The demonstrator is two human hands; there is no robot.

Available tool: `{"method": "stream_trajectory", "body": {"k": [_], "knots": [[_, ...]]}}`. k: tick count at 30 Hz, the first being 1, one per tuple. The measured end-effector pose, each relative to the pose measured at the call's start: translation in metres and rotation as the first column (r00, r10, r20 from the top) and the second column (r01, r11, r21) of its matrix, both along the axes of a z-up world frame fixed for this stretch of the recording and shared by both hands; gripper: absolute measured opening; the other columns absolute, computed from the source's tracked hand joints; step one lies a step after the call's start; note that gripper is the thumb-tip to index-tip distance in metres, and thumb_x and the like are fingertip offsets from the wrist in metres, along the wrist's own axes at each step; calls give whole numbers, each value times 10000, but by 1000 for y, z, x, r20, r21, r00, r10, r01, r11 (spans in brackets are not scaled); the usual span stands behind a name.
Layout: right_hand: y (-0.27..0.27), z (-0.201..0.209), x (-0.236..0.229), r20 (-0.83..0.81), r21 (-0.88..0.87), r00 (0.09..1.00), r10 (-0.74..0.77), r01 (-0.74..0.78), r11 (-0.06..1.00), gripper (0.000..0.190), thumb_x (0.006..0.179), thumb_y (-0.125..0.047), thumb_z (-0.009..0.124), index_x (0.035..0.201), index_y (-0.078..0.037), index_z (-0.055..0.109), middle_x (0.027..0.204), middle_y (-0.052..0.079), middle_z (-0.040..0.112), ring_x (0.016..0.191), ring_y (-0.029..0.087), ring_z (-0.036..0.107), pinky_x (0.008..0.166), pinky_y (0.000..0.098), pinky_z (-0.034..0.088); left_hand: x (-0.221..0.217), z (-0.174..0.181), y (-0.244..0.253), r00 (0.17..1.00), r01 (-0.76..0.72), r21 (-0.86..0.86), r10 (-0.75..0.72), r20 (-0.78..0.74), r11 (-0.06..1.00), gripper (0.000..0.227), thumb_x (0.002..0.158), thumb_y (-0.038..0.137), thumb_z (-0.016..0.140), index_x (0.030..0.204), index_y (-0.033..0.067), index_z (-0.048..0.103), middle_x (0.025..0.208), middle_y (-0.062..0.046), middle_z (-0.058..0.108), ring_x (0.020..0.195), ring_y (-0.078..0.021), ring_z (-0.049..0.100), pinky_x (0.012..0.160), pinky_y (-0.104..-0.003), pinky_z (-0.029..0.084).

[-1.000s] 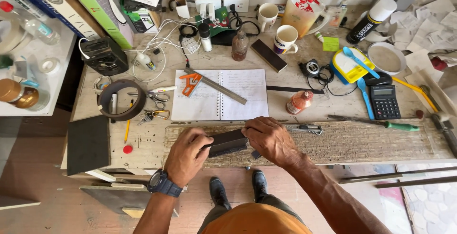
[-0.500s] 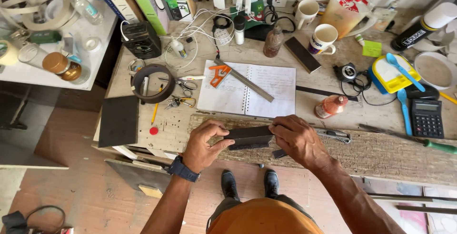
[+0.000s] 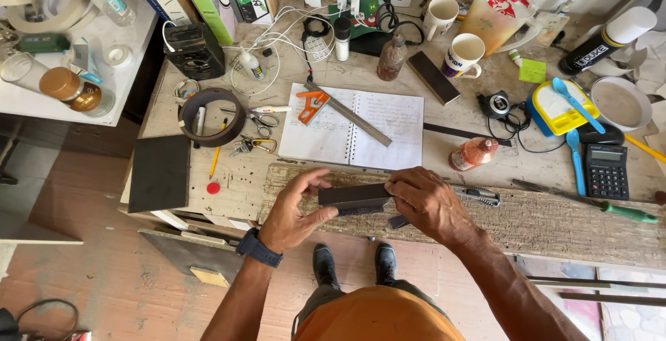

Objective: Filing and scraping the edges of a rectangular workpiece using a small blade on a workbench.

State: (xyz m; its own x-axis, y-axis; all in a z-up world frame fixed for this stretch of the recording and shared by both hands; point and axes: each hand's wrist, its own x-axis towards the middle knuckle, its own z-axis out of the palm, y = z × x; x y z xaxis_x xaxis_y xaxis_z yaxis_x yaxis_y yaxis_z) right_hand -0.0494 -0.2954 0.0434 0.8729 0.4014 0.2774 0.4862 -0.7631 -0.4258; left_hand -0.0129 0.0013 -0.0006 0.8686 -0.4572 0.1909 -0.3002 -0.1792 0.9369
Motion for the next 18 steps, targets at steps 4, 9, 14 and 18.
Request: {"method": "stream_trajectory", "body": {"k": [4,9,14,18], "knots": [[1,28,2,-160,180,986,53,-24,983,172,879,-168,757,1023,-79,780,1040,199,768,1026,378,739,869,504,604,-9,-20,-18,989,-11,-135,-9,-147,991,522,887,149,792,1360,42,599,1132,-216,709,1115,-381,658,956,-552,520],[-15,28,24,-506,368,860,63,148,918,170,903,-128,732,1039,-66,814,946,185,820,976,357,780,844,534,604,-10,-30,-35,983,-106,-222,68,-173,969,215,971,111,695,1166,28,731,950,-241,760,1001,-484,704,861,-566,583],[-22,35,53,-763,216,641,85,129,968,123,887,-169,781,941,-82,849,881,189,833,920,369,798,895,551,610,-12,-46,-37,987,-124,-228,95,-133,966,175,894,114,769,1064,71,777,906,-171,803,935,-335,768,797,-432,616],[-9,55,60,-817,64,577,2,87,994,127,877,-171,794,880,-60,856,847,176,832,925,356,811,904,518,621,-15,-39,-37,985,-143,-255,112,-132,956,171,889,51,752,1059,39,752,897,-209,788,881,-374,772,790,-460,622]]}}
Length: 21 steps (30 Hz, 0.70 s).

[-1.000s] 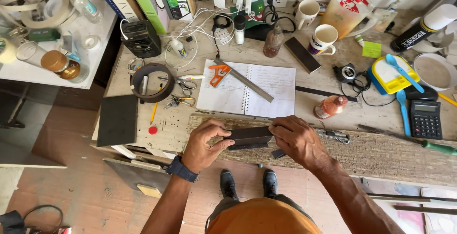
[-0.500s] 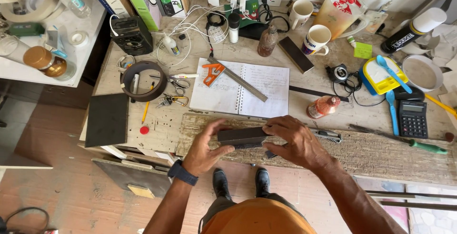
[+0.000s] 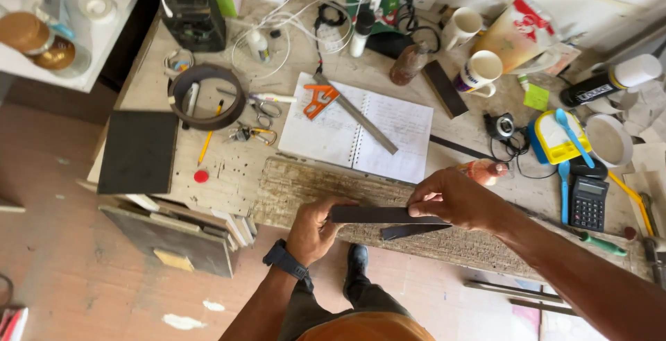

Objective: Filing and scraping the edges of a rectangular workpiece using a small blade on a workbench.

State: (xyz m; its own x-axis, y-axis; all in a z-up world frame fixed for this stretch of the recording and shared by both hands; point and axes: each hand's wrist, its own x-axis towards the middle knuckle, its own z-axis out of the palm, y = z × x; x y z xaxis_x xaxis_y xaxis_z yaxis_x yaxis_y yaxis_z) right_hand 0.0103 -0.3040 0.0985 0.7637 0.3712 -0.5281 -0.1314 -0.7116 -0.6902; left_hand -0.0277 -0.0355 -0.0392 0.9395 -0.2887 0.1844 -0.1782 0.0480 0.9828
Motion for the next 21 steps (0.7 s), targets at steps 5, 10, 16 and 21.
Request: {"method": "stream_trajectory", "body": {"k": [5,10,16,21], "knots": [[48,23,4,26,-160,990,139,-133,978,145,914,-145,730,943,-79,856,859,180,830,903,368,815,890,508,629,-4,4,-2,999,-21,30,20,31,999,222,860,-47,728,1065,36,746,905,-208,774,911,-442,741,768,-490,617],[87,12,10,69,-150,975,211,-199,968,150,919,-124,712,984,-88,843,855,165,817,863,349,810,853,493,625,-4,-5,-1,998,6,105,-13,65,994,261,823,-97,715,1049,33,736,882,-210,763,877,-440,741,759,-511,622],[112,2,17,100,-137,970,222,-208,969,148,917,-186,751,916,-61,830,811,174,779,778,369,785,790,488,630,-1,-18,-3,996,11,157,-25,90,987,193,814,-67,684,952,62,720,752,-160,718,774,-415,725,656,-459,606],[112,-2,16,244,-157,943,225,-191,969,245,891,-271,766,842,-32,781,770,228,747,783,451,761,736,576,595,9,1,8,988,58,103,-72,135,993,92,836,11,728,916,53,712,744,-184,701,784,-446,709,626,-447,583]]}}
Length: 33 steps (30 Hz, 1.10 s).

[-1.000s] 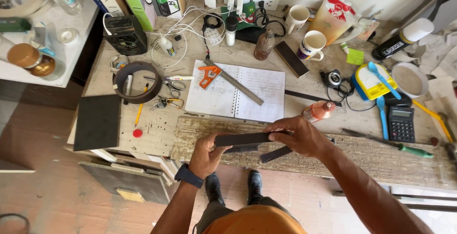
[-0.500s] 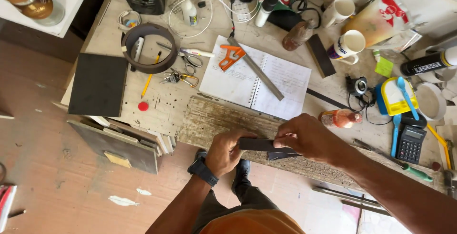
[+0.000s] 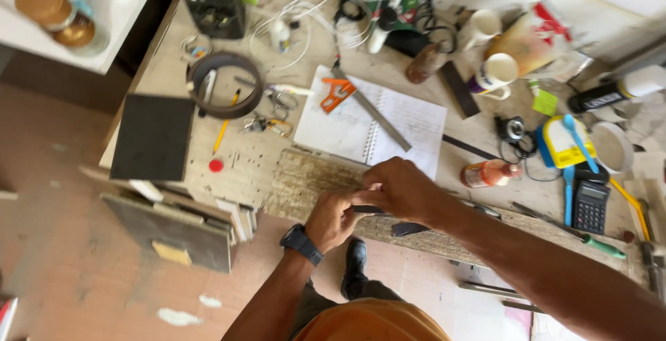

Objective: Filing and scraping the edges of a rectangular workpiece using a small blade on a workbench.

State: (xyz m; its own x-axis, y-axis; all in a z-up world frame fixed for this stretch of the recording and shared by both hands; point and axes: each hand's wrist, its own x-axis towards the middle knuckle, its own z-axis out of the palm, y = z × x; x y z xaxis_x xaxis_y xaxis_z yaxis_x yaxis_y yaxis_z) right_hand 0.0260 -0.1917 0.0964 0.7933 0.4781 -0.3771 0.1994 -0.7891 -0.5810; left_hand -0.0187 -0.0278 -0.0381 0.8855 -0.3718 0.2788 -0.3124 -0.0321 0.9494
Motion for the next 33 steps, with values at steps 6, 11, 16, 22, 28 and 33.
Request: {"method": "stream_trajectory", "body": {"k": [6,11,16,22,28,33], "knots": [[-45,-12,-12,-25,95,999,-44,46,994,248,945,-320,734,891,-85,790,791,142,753,781,342,771,773,510,608,3,20,1,998,37,94,-41,41,995,139,831,25,731,969,40,712,794,-203,725,816,-427,738,697,-459,595],[-115,-8,-28,-122,233,988,-94,120,965,156,893,-152,757,935,-19,825,834,222,793,846,394,773,808,537,595,0,6,2,997,-4,43,8,-78,999,154,849,94,787,985,36,743,798,-182,758,837,-332,769,703,-401,596],[-119,-3,-20,-231,247,972,-47,105,963,161,902,-144,745,968,-38,846,868,220,803,868,388,756,877,562,575,-2,14,1,993,4,29,0,-117,1000,166,858,72,776,1019,41,753,853,-187,779,888,-368,763,731,-420,603],[-102,4,-15,-252,112,966,-51,82,990,149,888,-156,769,967,-70,861,856,196,804,866,385,773,881,542,575,-6,1,1,989,1,22,2,-146,1000,189,861,4,747,1048,33,762,892,-210,781,928,-436,741,756,-458,608],[-57,5,-4,-204,55,978,37,-26,998,162,924,-158,736,1010,-74,844,852,175,785,850,353,769,846,504,587,-4,4,-1,991,-17,11,18,-131,1000,211,841,-31,754,1042,30,758,882,-223,768,923,-479,716,740,-475,616],[-16,1,3,-184,71,980,81,-69,995,156,931,-137,740,1003,-29,826,846,198,768,801,356,764,793,485,606,-1,-25,-4,997,8,60,-3,-83,998,223,817,-37,768,1023,46,751,844,-187,758,862,-430,736,710,-454,619]]}}
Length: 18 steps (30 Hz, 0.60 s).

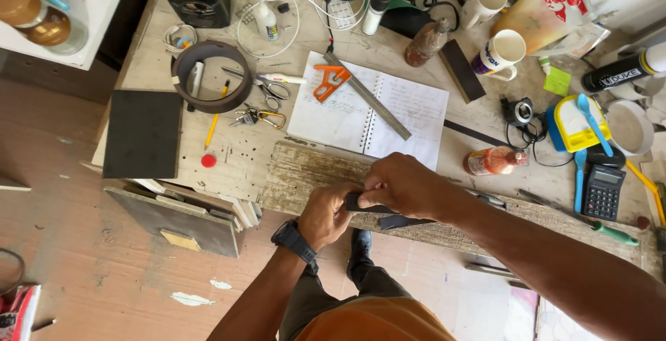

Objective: Filing and scraping the edges of a rectangular workpiece using a small blade on a workbench.

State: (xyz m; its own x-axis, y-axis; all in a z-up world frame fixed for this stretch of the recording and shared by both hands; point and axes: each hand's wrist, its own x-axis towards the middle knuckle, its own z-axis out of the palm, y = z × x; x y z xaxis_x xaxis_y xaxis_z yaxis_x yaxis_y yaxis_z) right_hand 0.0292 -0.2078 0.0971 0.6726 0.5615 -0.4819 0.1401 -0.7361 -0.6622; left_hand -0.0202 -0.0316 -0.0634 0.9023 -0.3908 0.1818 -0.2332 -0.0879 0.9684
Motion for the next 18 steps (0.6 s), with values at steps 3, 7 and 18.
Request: {"method": "stream_trajectory", "body": {"k": [3,7,18], "knots": [[17,2,1,48,-34,999,-7,9,999,170,938,-163,747,968,-7,807,825,200,755,769,348,761,779,465,605,1,-8,4,1000,4,-15,-4,28,1000,152,875,10,728,1015,68,743,828,-180,741,884,-463,707,680,-465,611],[15,-19,-4,99,53,991,-88,83,995,305,923,-329,783,931,-24,785,791,175,744,761,339,759,734,471,604,1,9,11,997,46,5,-46,58,999,147,873,-10,740,989,74,776,810,-191,759,810,-433,731,698,-490,609],[-154,-43,-87,-68,264,798,-599,593,761,507,812,-110,856,1270,-18,658,1040,102,687,1104,285,617,1134,519,425,1,-23,12,957,128,-126,-156,-245,984,230,1019,141,628,1221,54,696,1041,-162,786,1048,-249,698,869,-469,588]]}}
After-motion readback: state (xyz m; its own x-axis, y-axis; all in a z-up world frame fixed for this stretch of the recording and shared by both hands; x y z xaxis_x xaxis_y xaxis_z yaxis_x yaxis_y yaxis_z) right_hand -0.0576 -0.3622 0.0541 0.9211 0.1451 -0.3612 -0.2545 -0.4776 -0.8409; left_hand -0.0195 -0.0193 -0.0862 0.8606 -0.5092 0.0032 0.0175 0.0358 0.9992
